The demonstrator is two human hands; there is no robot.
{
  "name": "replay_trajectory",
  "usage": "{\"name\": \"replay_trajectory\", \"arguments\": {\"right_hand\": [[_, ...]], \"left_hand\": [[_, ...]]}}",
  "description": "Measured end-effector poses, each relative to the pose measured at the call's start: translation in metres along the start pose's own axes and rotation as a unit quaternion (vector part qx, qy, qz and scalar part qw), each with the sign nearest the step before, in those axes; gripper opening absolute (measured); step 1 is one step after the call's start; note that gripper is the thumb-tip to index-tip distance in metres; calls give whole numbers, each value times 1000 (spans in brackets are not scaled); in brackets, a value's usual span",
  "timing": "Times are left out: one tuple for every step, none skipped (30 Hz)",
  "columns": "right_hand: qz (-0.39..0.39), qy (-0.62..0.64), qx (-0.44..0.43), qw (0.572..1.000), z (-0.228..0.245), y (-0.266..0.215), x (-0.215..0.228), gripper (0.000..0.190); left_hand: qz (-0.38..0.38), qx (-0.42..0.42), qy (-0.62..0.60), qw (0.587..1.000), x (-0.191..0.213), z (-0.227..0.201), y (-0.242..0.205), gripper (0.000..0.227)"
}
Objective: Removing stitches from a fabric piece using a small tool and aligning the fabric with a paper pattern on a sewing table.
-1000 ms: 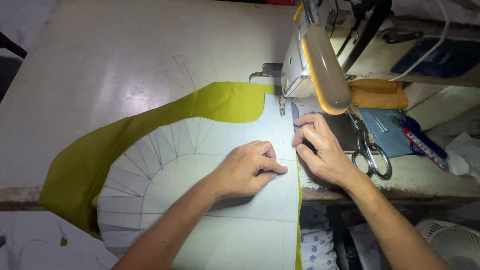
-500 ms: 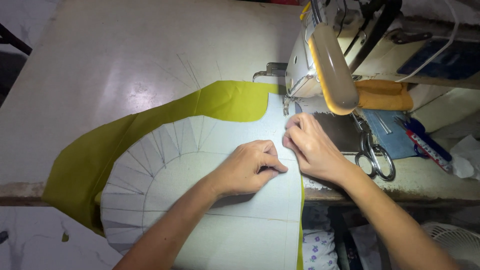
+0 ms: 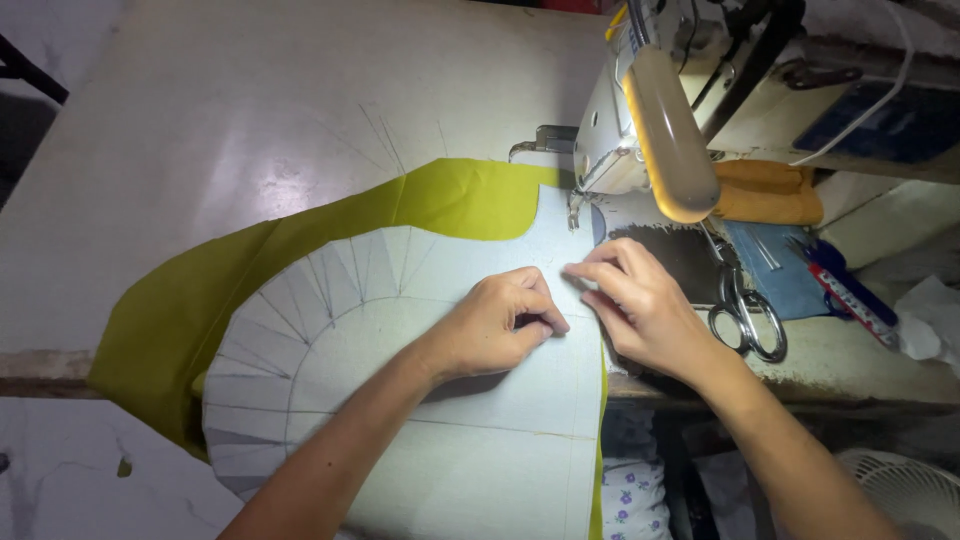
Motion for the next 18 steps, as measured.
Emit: {"name": "replay_trajectory", "arguments": {"right_hand": [[0,2,1,1000,-3,2,-2,23],[19,-34,23,999,-3,5,-6,11],[40,-70,42,996,-3,6,-10,3],[40,-69,42,996,-6,5,-11,3],[53,-101,54,992,-8,4,-13,8],[67,-132,66,987,-10,3,-15,14],[67,-132,66,987,-9,2,-13,14],[75,-139,70,985,-8,2,-12,15],[83,-146,75,983,-7,1,-11,17],[83,-146,74,983,-7,-2,-13,17],[95,-172,87,977,-6,-5,-15,16],[106,-197,100,970,-5,-8,-17,16],[105,-198,101,969,-3,-7,-16,16],[127,-218,102,962,-2,-7,-18,14],[149,-239,103,954,-1,-6,-19,13],[148,-240,104,954,-2,-5,-20,13],[128,-171,74,974,-5,-4,-19,12],[106,-100,43,988,-9,-2,-19,11]], "left_hand": [[-2,1,1,1000,1,0,0,13],[-2,-1,-1,1000,1,0,1,13],[-1,-3,-4,1000,1,0,1,13],[-1,-1,-4,1000,1,1,1,13],[2,-1,-4,1000,0,2,1,13],[5,0,-4,1000,-1,2,2,13],[5,0,-5,1000,0,1,2,13],[7,1,0,1000,0,0,1,13],[9,2,5,1000,0,-1,1,13],[9,2,4,1000,0,-1,1,13],[10,3,8,1000,0,-1,2,13],[11,4,11,1000,0,-1,1,13],[10,2,12,1000,0,-1,1,13],[9,3,11,1000,0,-2,1,13],[8,5,11,1000,0,-2,1,13],[6,3,12,1000,-1,1,2,13],[-7,2,2,1000,0,3,2,13],[-21,1,-7,1000,1,5,2,13]]}}
Point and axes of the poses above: each hand's wrist, its own y-axis towards the middle knuckle, its own x-axis out of the back of the hand, z = x × y, the point moved 6 cm from there along y, towards the middle knuckle, and after that the axes turned 14 degrees about x, right-handed, at the moved point
